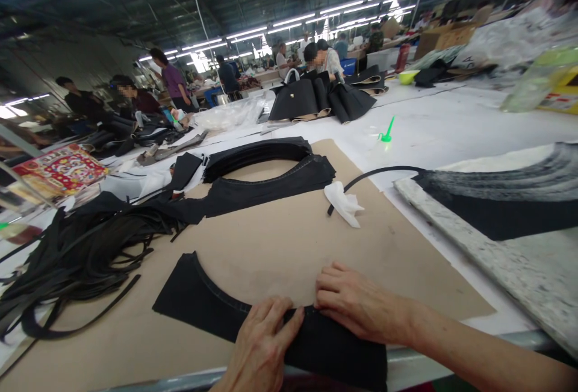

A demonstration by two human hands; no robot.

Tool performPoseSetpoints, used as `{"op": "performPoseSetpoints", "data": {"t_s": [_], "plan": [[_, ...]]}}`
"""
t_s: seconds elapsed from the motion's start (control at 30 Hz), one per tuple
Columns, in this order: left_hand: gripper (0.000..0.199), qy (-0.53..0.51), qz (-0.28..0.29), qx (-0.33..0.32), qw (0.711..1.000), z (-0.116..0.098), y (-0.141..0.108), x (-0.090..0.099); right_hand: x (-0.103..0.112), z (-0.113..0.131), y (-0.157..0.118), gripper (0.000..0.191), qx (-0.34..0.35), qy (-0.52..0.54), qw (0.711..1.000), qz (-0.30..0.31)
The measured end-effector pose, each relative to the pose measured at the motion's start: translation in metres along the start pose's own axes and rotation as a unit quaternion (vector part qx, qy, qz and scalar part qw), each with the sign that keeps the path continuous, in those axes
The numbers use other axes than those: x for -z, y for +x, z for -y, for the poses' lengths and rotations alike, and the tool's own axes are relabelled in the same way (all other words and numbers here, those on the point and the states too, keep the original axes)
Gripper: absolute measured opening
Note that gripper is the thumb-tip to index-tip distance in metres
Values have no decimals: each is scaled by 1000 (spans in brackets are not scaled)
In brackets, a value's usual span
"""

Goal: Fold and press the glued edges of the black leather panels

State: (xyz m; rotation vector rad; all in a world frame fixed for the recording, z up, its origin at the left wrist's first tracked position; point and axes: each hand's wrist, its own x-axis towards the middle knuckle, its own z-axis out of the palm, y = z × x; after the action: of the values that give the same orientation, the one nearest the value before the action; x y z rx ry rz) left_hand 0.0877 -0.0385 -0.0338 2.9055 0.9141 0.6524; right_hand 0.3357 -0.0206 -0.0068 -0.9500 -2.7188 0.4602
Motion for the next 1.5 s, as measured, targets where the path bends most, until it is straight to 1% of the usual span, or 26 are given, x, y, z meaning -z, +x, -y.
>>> {"op": "performPoseSetpoints", "data": {"t_s": [0.13, 0.23, 0.33, 0.43, 0.5, 0.57, 0.7, 0.83, 0.93, 1.07, 1.17, 1.3, 1.37, 1.5], "plan": [[35, -57, 30, 19, 998, -5, 9, -1, 2, -1, 0, 10, 1, -12, 1000, 3], [40, -39, 38, 11, 998, -6, 11, -3, 2, -2, -1, 8, 3, -10, 1000, -3], [45, -6, 36, -16, 999, -6, 9, -4, 3, -5, -2, 10, 16, -15, 1000, -10], [44, 9, 20, -8, 1000, -7, 9, -6, 5, -8, -4, 11, 16, -15, 1000, -7], [41, -3, 0, 5, 1000, -9, 11, -7, 6, -11, -6, 9, 12, -9, 1000, -4], [39, -35, -14, 11, 999, -10, 14, -8, 7, -13, -9, 7, 10, -4, 1000, -5], [38, -92, 11, 18, 996, -12, 19, -9, 7, -16, -14, 5, 7, -5, 1000, -3], [45, -62, 30, 7, 998, -13, 19, -14, 8, -16, -18, 7, 5, 6, 1000, -4], [50, -38, 24, 14, 999, -14, 19, -20, 9, -17, -20, 10, 3, 15, 1000, -6], [50, -32, 30, 35, 998, -16, 18, -27, 12, -20, -22, 13, 2, 21, 1000, 1], [51, -51, 19, 53, 997, -18, 17, -30, 14, -23, -23, 12, -3, 21, 1000, 7], [50, -102, 11, 50, 993, -19, 18, -33, 15, -26, -24, 7, 4, 27, 1000, -2], [47, -108, 19, 50, 993, -19, 20, -32, 15, -27, -23, 6, 15, 26, 1000, -6], [49, -72, 54, 30, 995, -21, 29, -25, 14, -28, -25, 7, 29, 11, 999, -14]]}}
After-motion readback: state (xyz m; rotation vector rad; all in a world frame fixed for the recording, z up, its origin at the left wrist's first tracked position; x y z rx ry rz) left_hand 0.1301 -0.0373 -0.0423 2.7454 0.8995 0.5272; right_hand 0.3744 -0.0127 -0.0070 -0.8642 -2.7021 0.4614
